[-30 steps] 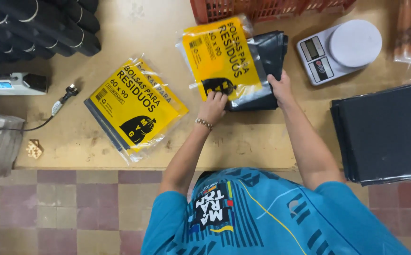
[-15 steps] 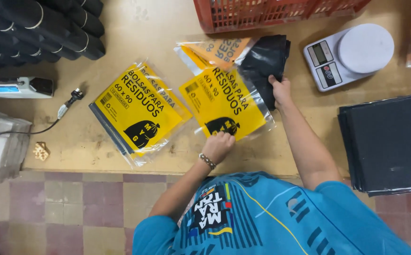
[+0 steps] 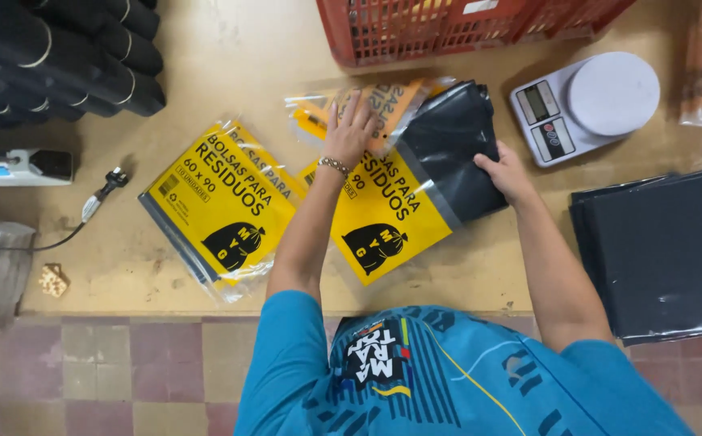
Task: Manually inserting black plastic bags into yellow printed packaging sleeves at a factory workstation.
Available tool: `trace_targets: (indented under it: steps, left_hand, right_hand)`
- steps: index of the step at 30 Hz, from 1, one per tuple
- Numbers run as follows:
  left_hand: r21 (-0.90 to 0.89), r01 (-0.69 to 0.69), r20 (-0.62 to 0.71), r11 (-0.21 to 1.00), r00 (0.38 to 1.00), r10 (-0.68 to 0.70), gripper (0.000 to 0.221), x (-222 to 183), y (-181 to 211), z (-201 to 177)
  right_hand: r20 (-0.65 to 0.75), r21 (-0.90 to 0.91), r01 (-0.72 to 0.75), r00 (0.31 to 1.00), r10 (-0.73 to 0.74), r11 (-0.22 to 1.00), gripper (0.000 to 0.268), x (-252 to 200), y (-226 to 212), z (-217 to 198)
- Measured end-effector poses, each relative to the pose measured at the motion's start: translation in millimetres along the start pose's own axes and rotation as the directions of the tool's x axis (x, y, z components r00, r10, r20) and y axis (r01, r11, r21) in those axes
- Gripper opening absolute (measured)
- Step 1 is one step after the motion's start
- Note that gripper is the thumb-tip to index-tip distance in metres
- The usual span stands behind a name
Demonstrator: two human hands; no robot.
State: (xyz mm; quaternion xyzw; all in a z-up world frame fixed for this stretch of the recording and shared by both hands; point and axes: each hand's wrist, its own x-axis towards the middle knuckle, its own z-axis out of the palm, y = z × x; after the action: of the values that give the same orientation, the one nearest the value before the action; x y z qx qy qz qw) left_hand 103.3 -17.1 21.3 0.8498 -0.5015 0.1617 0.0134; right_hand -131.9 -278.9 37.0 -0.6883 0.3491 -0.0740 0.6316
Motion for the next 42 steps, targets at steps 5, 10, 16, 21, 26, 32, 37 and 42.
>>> trace_targets:
  steps: [5,10,16,21,26,32,37,42]
  left_hand:
    - [-0.367,0.035,0.267,0.93,0.961,0.069,0.017,28,9,-18]
    - [-0.785,0.066,0.235,0.616,0.952,0.197,0.014,24,14,-191]
    - [-0.952,-0.154,0.0,0.266,0.866,0.501,0.023,38,-55,-230]
    - [-0.566,0.539,0.739,0.624,0.667,0.094,0.034,63,-97,-122]
    - [-0.305,0.518,0.633,0.799,0.737,-0.237,0.042,34,-87,25]
    - [-0.131,0.286,0.13,0.949,0.954,-0.27,0.07,31,-44,22]
    - [-0.243,0.346,0.23,0.906,0.928,-0.293,0.062,42,-38,42]
    - [-0.278,0.561,0.249,0.78,0.826,-0.506,0.032,63,-23,50]
  right_hand:
    - [0.103,0.021,0.02,0.994,-0.022,1.0,0.022,-7,0,-37]
    - [0.289,0.012,0.03,0.957,-0.032,0.999,0.026,-46,-39,-97]
    - [0.417,-0.11,-0.055,0.904,0.096,0.992,0.034,-65,-51,-157]
    - [0.36,0.14,-0.16,0.928,0.101,0.977,0.032,-57,-48,-119]
    - [0.326,0.088,-0.25,0.922,0.209,0.964,0.047,-31,-36,-50]
    - [0.355,0.014,-0.352,0.877,0.324,0.936,0.053,-31,-53,-4]
    - [0.397,-0.005,-0.359,0.856,0.331,0.933,0.05,-25,-49,13]
    - [0.365,0.037,-0.312,0.889,0.277,0.949,0.044,-17,-44,34]
